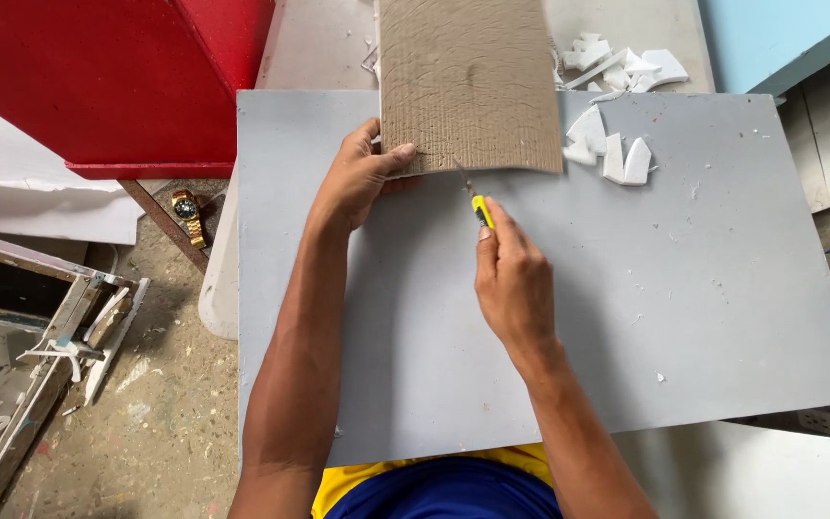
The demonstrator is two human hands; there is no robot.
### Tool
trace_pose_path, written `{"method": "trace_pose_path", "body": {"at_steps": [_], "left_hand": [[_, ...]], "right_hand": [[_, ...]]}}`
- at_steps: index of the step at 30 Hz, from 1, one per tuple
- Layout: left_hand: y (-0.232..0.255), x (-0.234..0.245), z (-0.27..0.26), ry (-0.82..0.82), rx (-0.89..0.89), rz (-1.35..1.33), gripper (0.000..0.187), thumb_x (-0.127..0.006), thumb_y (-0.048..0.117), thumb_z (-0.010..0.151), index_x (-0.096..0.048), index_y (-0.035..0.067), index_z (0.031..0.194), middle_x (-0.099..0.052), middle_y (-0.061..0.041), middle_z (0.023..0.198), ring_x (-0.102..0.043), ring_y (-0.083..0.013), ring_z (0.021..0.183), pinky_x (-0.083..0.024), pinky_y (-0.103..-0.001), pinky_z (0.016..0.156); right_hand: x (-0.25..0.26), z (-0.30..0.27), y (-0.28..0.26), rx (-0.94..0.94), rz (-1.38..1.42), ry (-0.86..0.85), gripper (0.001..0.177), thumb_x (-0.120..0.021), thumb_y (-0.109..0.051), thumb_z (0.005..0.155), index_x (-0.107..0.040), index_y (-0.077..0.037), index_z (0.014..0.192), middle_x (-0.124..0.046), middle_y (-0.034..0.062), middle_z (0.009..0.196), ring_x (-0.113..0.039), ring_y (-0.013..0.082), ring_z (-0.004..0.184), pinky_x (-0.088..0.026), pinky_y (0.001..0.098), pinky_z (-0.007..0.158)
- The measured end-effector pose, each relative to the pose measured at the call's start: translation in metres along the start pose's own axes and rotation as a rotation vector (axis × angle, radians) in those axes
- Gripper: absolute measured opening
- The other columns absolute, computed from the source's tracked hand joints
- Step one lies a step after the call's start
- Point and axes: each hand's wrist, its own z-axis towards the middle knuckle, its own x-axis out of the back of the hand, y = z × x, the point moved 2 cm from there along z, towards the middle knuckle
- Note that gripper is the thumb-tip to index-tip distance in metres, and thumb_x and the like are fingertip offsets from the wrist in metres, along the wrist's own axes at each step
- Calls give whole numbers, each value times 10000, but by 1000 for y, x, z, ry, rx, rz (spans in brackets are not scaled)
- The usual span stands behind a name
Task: A person uses a utility knife to cut and shape a piece of textured board on a floor-level workspace.
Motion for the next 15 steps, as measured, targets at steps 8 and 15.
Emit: {"method": "trace_pose_path", "body": {"at_steps": [8, 15], "left_hand": [[43, 14, -19, -31, 35, -36, 332, -797, 133, 772, -677, 63, 1074, -721, -121, 955, -749, -244, 799, -665, -428, 707], [64, 21, -31, 69, -55, -88, 247, -852, 134, 716, -657, 60, 849, -641, -24, 697, -689, -145, 568, -634, -290, 515]], "right_hand": [[35, 8, 10, 120, 60, 152, 317, -512, -125, 1041, -612, -39, 1329, -699, 153, 848, -709, 322, 829, -551, 426, 760], [3, 14, 1, 26, 395, -43, 303, -485, -161, 1036, -596, -41, 1291, -685, 65, 819, -662, 157, 852, -536, 353, 830]]}}
